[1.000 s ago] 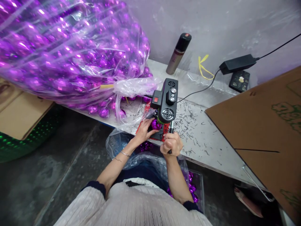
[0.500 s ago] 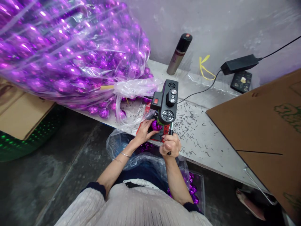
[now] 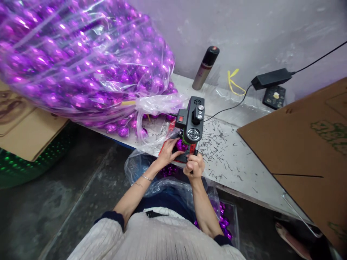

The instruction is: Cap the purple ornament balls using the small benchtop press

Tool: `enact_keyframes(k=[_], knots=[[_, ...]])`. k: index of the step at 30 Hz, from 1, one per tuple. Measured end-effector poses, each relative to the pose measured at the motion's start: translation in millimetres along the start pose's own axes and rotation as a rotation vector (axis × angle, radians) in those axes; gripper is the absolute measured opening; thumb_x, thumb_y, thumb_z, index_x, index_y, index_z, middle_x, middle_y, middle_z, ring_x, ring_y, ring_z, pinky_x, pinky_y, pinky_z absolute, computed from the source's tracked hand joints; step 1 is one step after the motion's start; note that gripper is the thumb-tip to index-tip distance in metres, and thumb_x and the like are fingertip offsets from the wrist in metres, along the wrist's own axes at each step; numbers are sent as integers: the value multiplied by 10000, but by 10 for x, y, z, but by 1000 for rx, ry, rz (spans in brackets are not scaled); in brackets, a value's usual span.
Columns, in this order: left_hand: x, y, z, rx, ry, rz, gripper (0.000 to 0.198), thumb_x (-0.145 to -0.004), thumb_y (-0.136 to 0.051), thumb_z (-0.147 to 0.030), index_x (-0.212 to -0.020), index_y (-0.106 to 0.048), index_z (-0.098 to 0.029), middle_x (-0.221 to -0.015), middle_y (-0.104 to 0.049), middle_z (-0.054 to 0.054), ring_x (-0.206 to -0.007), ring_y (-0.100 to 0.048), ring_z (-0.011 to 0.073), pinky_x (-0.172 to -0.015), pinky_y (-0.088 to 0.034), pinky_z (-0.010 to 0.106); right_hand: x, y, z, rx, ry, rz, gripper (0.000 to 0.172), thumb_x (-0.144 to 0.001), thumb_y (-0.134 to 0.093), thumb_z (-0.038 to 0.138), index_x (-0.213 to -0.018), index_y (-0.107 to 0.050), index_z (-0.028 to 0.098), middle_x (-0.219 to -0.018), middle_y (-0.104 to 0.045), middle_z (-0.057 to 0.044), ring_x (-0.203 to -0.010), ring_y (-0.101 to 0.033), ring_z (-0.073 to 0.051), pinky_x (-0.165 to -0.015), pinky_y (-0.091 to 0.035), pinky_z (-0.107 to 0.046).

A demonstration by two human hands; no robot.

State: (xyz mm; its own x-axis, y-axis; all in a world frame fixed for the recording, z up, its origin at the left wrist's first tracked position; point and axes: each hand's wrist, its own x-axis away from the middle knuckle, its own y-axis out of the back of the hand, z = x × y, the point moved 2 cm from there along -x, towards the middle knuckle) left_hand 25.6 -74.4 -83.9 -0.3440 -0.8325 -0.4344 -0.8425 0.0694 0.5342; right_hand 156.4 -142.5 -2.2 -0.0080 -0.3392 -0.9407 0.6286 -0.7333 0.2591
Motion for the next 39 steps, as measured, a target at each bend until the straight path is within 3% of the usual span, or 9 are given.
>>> enact_keyframes(k=[7, 13, 18, 22, 24, 27, 31, 35, 39], knots=[[-5, 37, -93, 6, -6, -32, 649, -918, -684, -538, -1438, -520, -184, -1300, -678, 175, -1218, -655, 301, -1067, -523, 520, -529, 129, 152, -16, -243, -72, 283, -996, -436, 187, -718, -462, 230, -647, -550, 19, -569, -529, -110, -560, -411, -270], [608, 226, -403, -27, -158, -105, 661, -936, -702, -376, -1511, -418, -212, -1392, -639, 201, -1286, -641, 314, -1045, -551, 524, -643, 196, 193, -26, -209, -9, 258, -958, -471, 115, -725, -483, 226, -647, -551, 20, -587, -535, -112, -562, -405, -266], [1262, 178, -286, -138, -102, 173, 615, -962, -634, -309, -1526, -414, -202, -1445, -600, 214, -1325, -618, 319, -1028, -578, 515, -498, 192, 178, -23, -160, 15, 255, -962, -465, 107, -736, -476, 225, -659, -561, 14, -598, -542, -112, -559, -404, -258], [1352, 166, -231, -219, -104, 296, 544, -967, -641, -405, -1441, -534, -160, -1420, -625, 217, -1331, -612, 339, -1037, -570, 529, -485, 198, 169, -33, -159, 33, 253, -970, -461, 116, -743, -477, 226, -665, -566, 12, -594, -538, -114, -556, -398, -258], [1153, 242, -292, -153, -184, 232, 401, -1000, -603, -334, -1367, -596, -173, -1262, -728, 157, -1180, -704, 265, -976, -609, 436, -487, 201, 169, -40, -156, 37, 251, -969, -466, 116, -744, -477, 226, -667, -568, 12, -593, -535, -115, -557, -398, -259], [536, 448, -333, -120, -279, 3, 298, -1020, -552, -217, -1304, -637, -200, -1103, -781, 91, -1019, -749, 196, -909, -621, 344, -480, 197, 171, -38, -162, 33, 254, -966, -469, 114, -738, -473, 225, -674, -572, 9, -599, -536, -116, -561, -398, -263], [-562, 698, -56, -386, 21, -233, 312, -1007, -514, -188, -1288, -648, -175, -1266, -717, 154, -1188, -684, 274, -1038, -556, 441, -478, 190, 169, -40, -161, 21, 258, -961, -469, 104, -732, -470, 222, -663, -562, 15, -601, -532, -112, -564, -397, -258], [-1308, 712, 285, -552, 297, -87, 317, -948, -583, -179, -1247, -651, -100, -1273, -696, 221, -1228, -641, 363, -1077, -488, 502, -491, 188, 173, -28, -140, 33, 260, -954, -470, 96, -728, -467, 223, -666, -567, 15, -597, -525, -110, -566, -397, -254], [-1525, 668, 393, -520, 391, 22, 245, -980, -541, -205, -1128, -690, -79, -1114, -739, 212, -1160, -671, 359, -1049, -488, 463, -495, 186, 182, -26, -139, 24, 260, -952, -462, 92, -727, -464, 223, -669, -567, 10, -597, -514, -111, -565, -398, -254]])
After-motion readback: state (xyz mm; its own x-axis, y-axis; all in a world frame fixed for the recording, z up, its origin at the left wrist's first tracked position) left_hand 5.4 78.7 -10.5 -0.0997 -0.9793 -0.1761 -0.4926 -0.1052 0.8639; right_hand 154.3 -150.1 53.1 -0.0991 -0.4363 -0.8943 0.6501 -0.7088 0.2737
